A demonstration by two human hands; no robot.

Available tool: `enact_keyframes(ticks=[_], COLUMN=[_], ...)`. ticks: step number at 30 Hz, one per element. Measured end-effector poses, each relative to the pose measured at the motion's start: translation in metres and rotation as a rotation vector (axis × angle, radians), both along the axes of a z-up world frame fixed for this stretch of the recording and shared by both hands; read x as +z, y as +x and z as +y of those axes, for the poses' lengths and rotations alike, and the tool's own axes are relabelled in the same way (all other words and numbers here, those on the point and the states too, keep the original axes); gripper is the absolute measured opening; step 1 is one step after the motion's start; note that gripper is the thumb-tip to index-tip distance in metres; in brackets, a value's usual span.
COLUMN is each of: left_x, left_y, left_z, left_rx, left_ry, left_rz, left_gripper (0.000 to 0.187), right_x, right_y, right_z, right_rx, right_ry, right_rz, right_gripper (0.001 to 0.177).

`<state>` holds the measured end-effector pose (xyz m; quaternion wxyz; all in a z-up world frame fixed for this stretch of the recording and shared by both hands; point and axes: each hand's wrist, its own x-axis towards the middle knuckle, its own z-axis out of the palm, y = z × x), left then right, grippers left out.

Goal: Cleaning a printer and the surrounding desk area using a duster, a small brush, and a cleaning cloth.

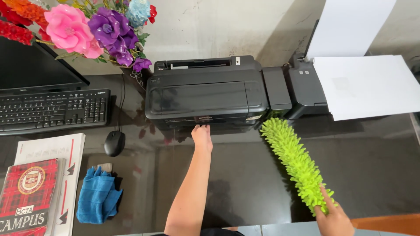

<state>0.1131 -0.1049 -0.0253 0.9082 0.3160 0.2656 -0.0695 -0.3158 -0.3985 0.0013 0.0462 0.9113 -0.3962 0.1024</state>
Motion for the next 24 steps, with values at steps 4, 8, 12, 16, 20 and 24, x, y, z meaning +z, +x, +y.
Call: enact_keyframes(ticks=[4,8,12,16,20,24], left_x=[-0.030,0.027,0.097,0.092,0.094,0.064], left_y=[0.021,-0.009,-0.060,-0.113,-0.166,-0.215], left_z=[0.018,0.060,0.122,0.196,0.243,0.262], left_rx=[0.017,-0.223,-0.165,-0.066,0.026,0.136], left_ry=[-0.091,-0.009,0.259,0.438,0.529,0.419], left_rz=[-0.047,-0.054,-0.017,-0.047,0.085,0.087], left_gripper=[0.019,0.013,0.051,0.037,0.035,0.037], right_x=[-0.011,-0.006,0.020,0.026,0.017,0.045], right_y=[0.008,0.059,0.145,0.222,0.220,0.183], right_z=[0.015,0.047,0.100,0.125,0.120,0.128], right_rx=[0.208,0.283,0.533,0.586,0.637,0.976], right_ry=[-0.009,0.071,0.091,0.325,0.319,0.409], right_rz=[-0.099,0.067,0.094,0.321,0.352,0.354], right_gripper=[0.083,0.082,0.084,0.065,0.066,0.082])
